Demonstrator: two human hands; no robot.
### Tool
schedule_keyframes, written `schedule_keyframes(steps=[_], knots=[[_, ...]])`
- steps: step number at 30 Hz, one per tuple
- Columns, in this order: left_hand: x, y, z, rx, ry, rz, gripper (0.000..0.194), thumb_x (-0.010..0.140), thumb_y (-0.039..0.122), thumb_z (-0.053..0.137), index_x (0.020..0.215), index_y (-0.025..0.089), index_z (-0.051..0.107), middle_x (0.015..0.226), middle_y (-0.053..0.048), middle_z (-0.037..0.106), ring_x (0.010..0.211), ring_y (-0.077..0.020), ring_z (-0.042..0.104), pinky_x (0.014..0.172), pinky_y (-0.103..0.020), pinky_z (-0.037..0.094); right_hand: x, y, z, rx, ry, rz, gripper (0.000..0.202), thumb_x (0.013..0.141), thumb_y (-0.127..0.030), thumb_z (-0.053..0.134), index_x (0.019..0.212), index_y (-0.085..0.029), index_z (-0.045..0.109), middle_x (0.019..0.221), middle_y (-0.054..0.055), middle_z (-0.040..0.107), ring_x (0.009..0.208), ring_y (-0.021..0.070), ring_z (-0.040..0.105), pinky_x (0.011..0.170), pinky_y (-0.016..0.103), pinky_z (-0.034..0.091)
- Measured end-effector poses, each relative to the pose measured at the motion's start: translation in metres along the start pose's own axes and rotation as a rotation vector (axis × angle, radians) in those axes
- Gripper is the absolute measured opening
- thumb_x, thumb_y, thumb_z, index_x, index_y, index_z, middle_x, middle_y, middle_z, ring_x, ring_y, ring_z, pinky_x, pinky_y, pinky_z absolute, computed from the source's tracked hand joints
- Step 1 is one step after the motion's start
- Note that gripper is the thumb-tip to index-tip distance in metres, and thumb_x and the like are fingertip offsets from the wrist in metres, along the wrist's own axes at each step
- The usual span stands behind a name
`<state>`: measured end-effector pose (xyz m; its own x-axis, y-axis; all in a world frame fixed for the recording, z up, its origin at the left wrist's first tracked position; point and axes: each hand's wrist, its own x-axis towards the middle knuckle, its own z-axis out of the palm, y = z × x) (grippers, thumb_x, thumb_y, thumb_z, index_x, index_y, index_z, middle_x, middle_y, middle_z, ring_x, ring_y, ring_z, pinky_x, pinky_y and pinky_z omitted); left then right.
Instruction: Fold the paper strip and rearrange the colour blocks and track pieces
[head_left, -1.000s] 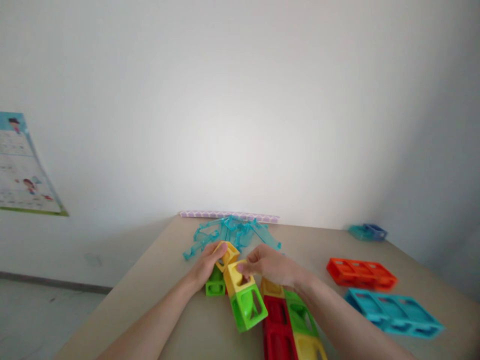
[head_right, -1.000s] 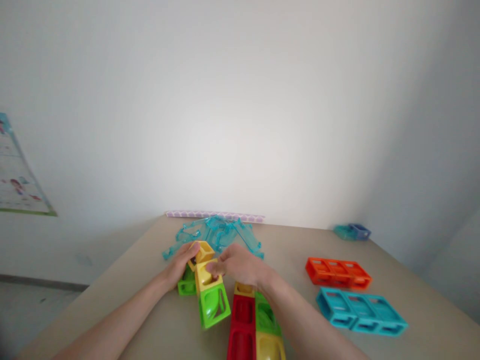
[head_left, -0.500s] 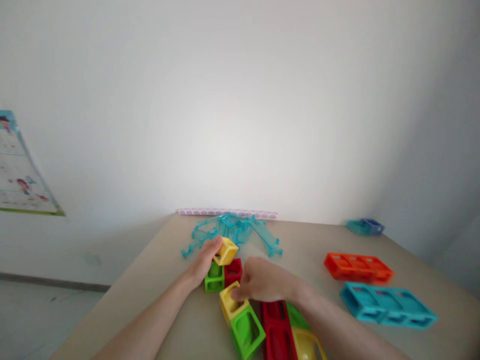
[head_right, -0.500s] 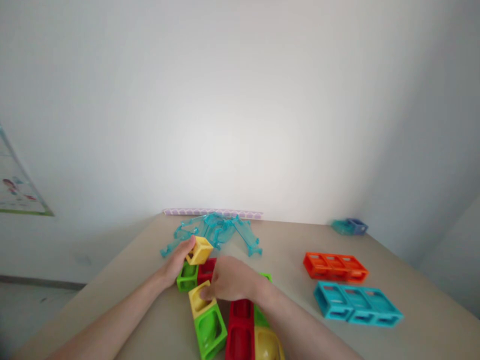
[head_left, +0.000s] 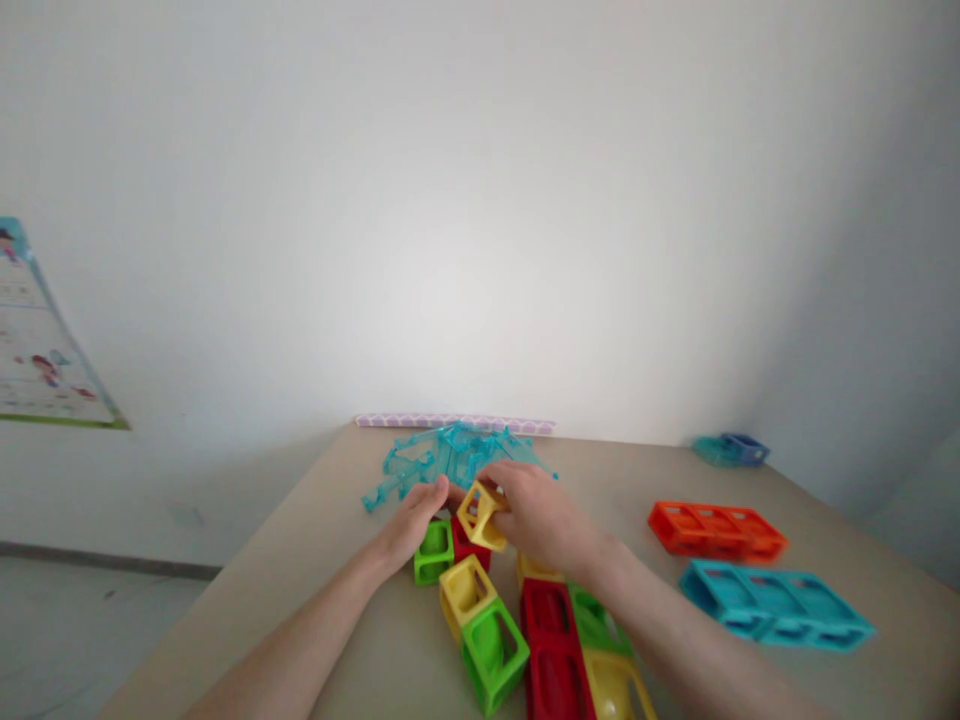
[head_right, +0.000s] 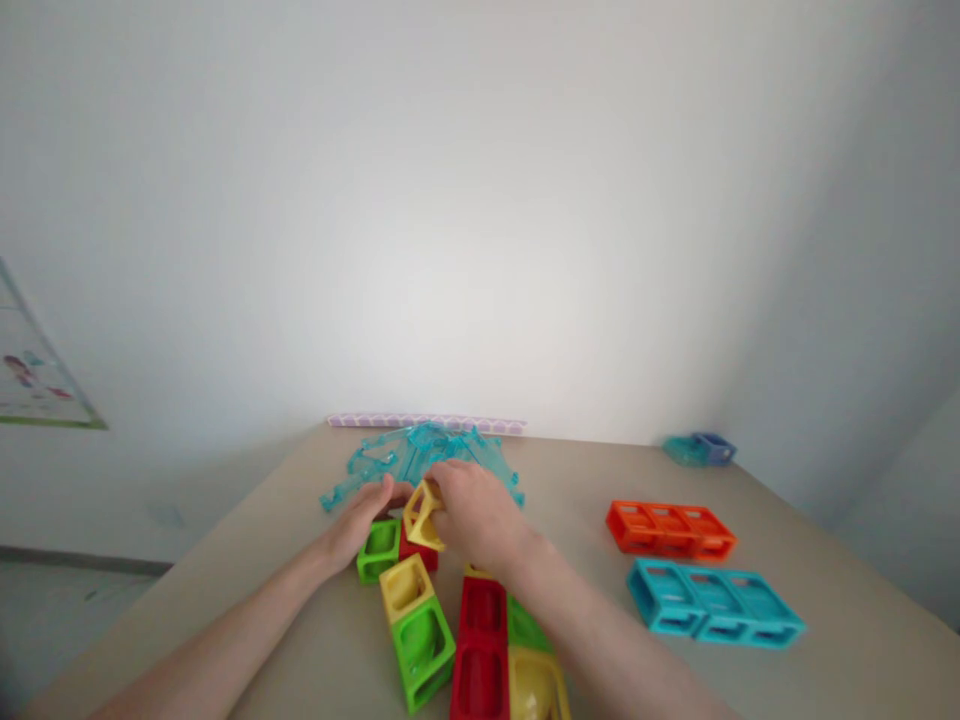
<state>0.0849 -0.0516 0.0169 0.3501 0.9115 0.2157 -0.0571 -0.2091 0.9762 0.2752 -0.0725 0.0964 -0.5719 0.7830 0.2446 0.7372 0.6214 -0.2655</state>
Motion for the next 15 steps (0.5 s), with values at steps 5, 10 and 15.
schedule_keyframes(steps=[5, 10, 15], knots=[[0.000, 0.005, -0.003, 0.061, 0.022, -0.049, 0.033, 0.078, 0.045, 0.065, 0.087, 0.014, 0.074, 0.074, -0.004, 0.067, 0.065, -0.0159, 0.056, 0.059, -0.024, 0.039, -0.006, 0.010, 0.003, -0.170, -0.099, 0.058, 0.025, 0.075, -0.016, 0.053, 0.097, -0.015, 0.063, 0.097, 0.012, 0.064, 0.095, 0.0251, 0.059, 0.081, 0.032, 0.042], [0.003, 0.002, -0.011, 0.017, 0.051, -0.063, 0.027, 0.078, 0.039, 0.065, 0.087, 0.015, 0.073, 0.075, -0.004, 0.068, 0.067, -0.0164, 0.058, 0.061, -0.025, 0.040, -0.007, 0.005, 0.015, -0.106, -0.096, 0.062, 0.028, 0.075, -0.017, 0.053, 0.101, -0.013, 0.061, 0.101, 0.012, 0.065, 0.097, 0.0239, 0.060, 0.082, 0.029, 0.042], [0.003, 0.002, -0.013, 0.115, 0.079, -0.049, 0.025, 0.075, 0.036, 0.065, 0.087, 0.016, 0.073, 0.080, -0.004, 0.069, 0.069, -0.0170, 0.058, 0.062, -0.025, 0.040, -0.007, 0.011, 0.017, -0.056, -0.233, 0.054, 0.030, 0.071, -0.027, 0.061, 0.097, -0.013, 0.062, 0.098, 0.013, 0.067, 0.085, 0.0231, 0.064, 0.064, 0.026, 0.042]])
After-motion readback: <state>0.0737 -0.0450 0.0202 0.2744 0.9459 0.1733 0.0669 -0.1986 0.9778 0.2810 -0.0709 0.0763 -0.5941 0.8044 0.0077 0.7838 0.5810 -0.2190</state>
